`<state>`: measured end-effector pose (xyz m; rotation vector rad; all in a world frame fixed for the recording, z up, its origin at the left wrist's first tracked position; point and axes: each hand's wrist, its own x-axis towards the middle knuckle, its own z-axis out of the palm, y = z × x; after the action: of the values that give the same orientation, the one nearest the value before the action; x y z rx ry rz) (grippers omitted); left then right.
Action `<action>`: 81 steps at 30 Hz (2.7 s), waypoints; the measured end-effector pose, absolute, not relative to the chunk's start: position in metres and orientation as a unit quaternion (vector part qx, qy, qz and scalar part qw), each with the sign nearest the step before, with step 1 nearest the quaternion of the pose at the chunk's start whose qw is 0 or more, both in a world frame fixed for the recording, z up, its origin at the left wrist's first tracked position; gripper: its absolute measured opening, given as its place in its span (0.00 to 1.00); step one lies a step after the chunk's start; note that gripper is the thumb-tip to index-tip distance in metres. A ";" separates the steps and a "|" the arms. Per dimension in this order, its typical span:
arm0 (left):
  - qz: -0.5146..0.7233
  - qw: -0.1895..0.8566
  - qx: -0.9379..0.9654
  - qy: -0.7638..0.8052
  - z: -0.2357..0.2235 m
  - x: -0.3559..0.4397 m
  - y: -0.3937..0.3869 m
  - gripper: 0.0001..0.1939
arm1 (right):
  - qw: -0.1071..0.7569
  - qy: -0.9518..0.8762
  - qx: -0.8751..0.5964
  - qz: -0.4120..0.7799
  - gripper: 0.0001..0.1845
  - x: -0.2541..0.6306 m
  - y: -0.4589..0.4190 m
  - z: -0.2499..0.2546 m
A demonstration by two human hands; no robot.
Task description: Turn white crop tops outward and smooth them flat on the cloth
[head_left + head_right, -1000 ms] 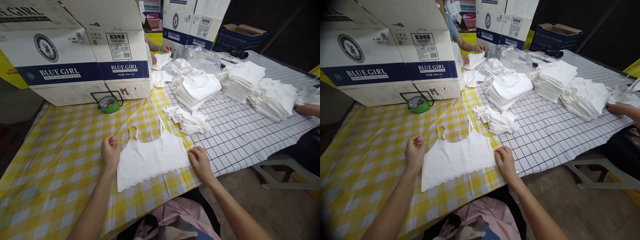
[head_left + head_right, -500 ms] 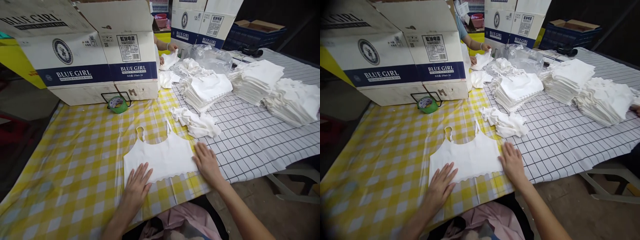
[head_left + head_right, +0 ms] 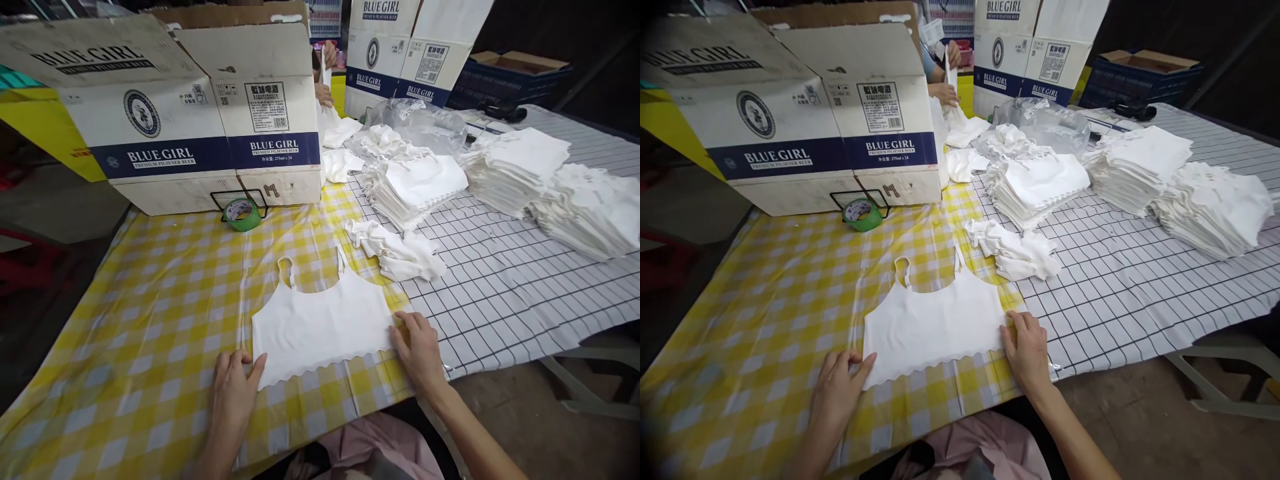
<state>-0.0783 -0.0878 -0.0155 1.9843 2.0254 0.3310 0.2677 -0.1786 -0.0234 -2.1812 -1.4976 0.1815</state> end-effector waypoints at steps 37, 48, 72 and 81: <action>0.117 0.217 0.821 0.516 -0.008 -0.095 -0.105 0.10 | 0.351 -0.613 -0.676 0.208 0.07 0.278 -0.189 -0.011; 0.169 0.185 0.862 0.440 -0.005 -0.013 -0.105 0.21 | 0.449 -0.461 -0.692 0.328 0.11 0.257 -0.147 0.006; 0.091 0.453 0.717 0.521 0.008 0.020 -0.025 0.18 | 0.429 -0.338 -0.663 0.511 0.14 0.276 -0.113 -0.008; 0.091 0.396 0.764 0.501 0.018 -0.011 -0.046 0.15 | 0.408 -0.335 -0.702 0.478 0.14 0.275 -0.106 -0.007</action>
<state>-0.0115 -0.0463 0.0175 1.9374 1.2686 0.2311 0.2752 -0.1065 -0.0074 -1.7696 -0.8439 1.2044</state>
